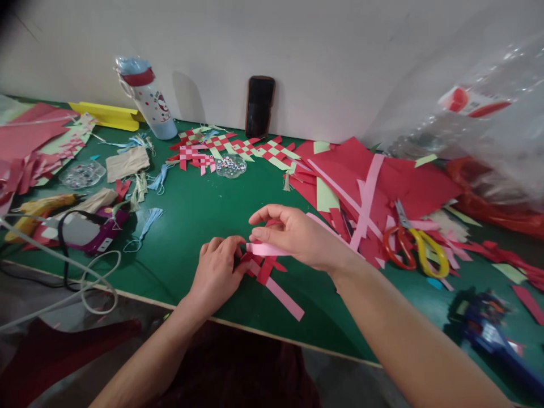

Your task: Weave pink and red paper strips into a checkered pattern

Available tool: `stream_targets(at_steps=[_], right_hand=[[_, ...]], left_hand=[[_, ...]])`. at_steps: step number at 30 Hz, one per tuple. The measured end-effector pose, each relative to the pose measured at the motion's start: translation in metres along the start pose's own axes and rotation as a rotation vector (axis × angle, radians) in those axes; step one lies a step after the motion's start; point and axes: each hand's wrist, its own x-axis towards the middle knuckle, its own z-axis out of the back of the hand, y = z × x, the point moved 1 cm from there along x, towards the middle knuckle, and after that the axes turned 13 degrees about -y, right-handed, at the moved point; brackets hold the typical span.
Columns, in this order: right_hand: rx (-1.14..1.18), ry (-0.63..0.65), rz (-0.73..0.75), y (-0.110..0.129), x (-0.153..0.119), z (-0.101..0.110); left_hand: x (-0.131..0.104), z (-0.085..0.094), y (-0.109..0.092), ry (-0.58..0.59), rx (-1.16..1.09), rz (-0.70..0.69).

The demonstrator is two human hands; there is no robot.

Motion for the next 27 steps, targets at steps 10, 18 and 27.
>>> stream_targets(at_steps=[10, 18, 27], right_hand=[[0.056, 0.097, 0.164, 0.028, -0.014, -0.003], [0.195, 0.24, 0.16, 0.027, -0.019, -0.018], [0.411, 0.212, 0.224, 0.008, -0.034, -0.039]], left_hand=[[0.0, 0.002, 0.001, 0.006, -0.013, -0.017], [-0.002, -0.002, 0.002, -0.018, 0.056, -0.063], [0.002, 0.002, -0.003, 0.009, 0.051, -0.012]])
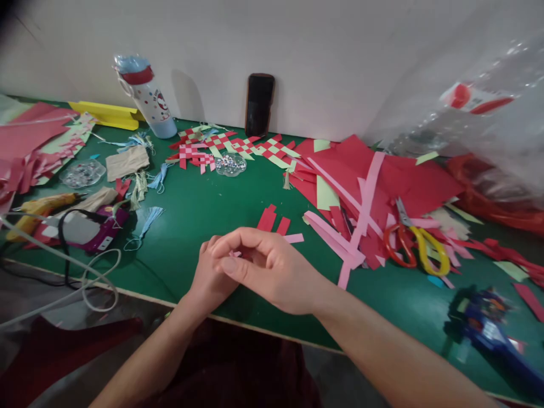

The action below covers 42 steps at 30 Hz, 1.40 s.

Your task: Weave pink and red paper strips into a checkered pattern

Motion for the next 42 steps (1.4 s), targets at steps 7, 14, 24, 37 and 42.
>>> stream_targets(at_steps=[7, 14, 24, 37, 42], right_hand=[[-0.293, -0.208, 0.09, -0.007, 0.002, 0.039], [-0.586, -0.504, 0.201, -0.035, 0.003, 0.083], [-0.644, -0.505, 0.126, -0.046, -0.001, 0.09], [-1.573, -0.215, 0.614, -0.067, -0.032, 0.087], [-1.559, -0.209, 0.61, -0.069, -0.052, 0.08]], left_hand=[[-0.002, 0.0, 0.002, -0.047, -0.081, 0.022], [-0.001, 0.002, 0.001, -0.025, -0.072, 0.016], [-0.013, 0.016, 0.015, -0.058, -0.21, -0.287], [-0.036, 0.007, 0.023, 0.05, -0.09, -0.569], [-0.036, 0.008, 0.021, 0.061, -0.082, -0.555]])
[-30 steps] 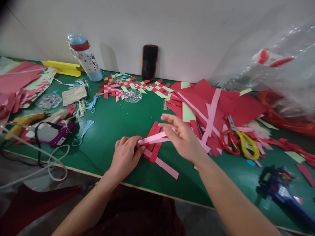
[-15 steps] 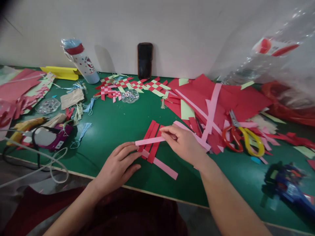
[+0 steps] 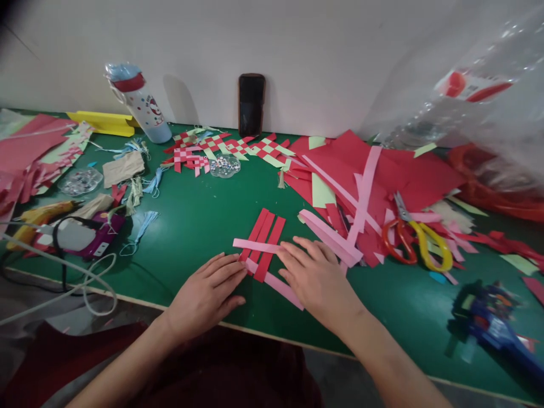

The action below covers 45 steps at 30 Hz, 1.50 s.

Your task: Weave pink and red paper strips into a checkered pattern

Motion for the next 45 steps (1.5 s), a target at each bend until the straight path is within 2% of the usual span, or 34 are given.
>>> stream_targets(at_steps=[6, 11, 14, 21, 24, 31, 38, 41, 45], right_hand=[[0.081, -0.047, -0.103, 0.005, 0.0, 0.004], [0.061, 0.037, 0.031, 0.021, 0.01, -0.011], [0.068, 0.06, 0.05, 0.027, 0.01, -0.015], [0.166, 0.019, 0.038, 0.019, 0.008, -0.005], [0.193, 0.007, 0.006, 0.018, 0.018, -0.005], [0.214, 0.078, 0.006, 0.021, 0.049, -0.023], [0.262, 0.135, -0.016, 0.029, 0.057, -0.027], [0.279, 0.104, -0.034, 0.028, 0.055, -0.023], [0.249, -0.006, -0.119, 0.014, 0.045, -0.015]], left_hand=[[0.001, 0.001, -0.001, 0.004, 0.0, 0.002], [0.001, 0.002, -0.001, -0.001, 0.005, -0.022], [0.001, 0.002, -0.001, -0.009, 0.008, -0.03], [0.001, 0.002, -0.001, 0.008, -0.016, -0.005], [0.001, 0.002, -0.001, 0.025, -0.021, 0.006], [0.003, 0.003, -0.001, 0.024, -0.029, 0.007], [0.005, 0.005, -0.002, 0.043, -0.04, 0.017], [0.005, 0.005, -0.002, 0.043, -0.045, 0.024], [0.003, 0.004, -0.002, 0.029, -0.04, 0.028]])
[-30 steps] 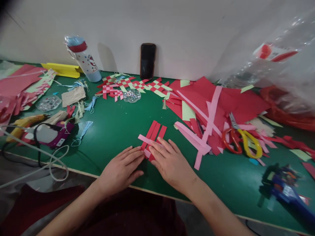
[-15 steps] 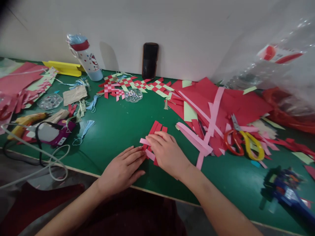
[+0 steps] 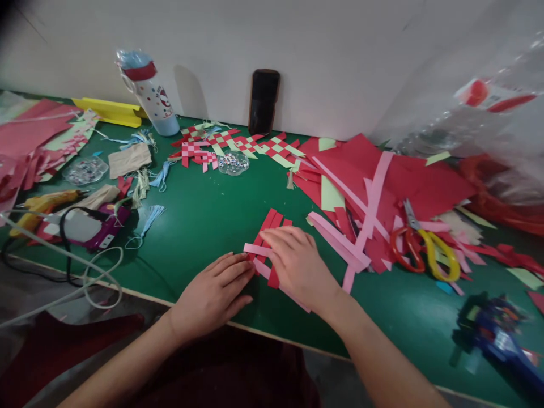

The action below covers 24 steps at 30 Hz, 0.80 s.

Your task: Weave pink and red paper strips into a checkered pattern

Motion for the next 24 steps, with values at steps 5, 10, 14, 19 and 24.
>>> stream_targets(at_steps=[5, 10, 14, 19, 24], right_hand=[[-0.039, -0.061, -0.07, -0.014, -0.021, 0.008], [-0.097, -0.03, -0.024, -0.007, -0.043, 0.007], [-0.093, -0.04, -0.006, -0.005, -0.052, 0.01], [-0.081, -0.052, -0.016, -0.009, -0.056, 0.014], [-0.149, -0.031, -0.004, -0.009, -0.061, 0.011]], left_hand=[[-0.002, -0.001, 0.0, -0.007, 0.019, -0.011], [-0.001, -0.001, 0.0, -0.006, 0.026, -0.015], [-0.002, -0.001, 0.0, 0.007, 0.03, -0.02], [-0.003, -0.003, 0.001, 0.011, 0.035, -0.015], [-0.003, -0.003, 0.001, -0.016, 0.03, -0.02]])
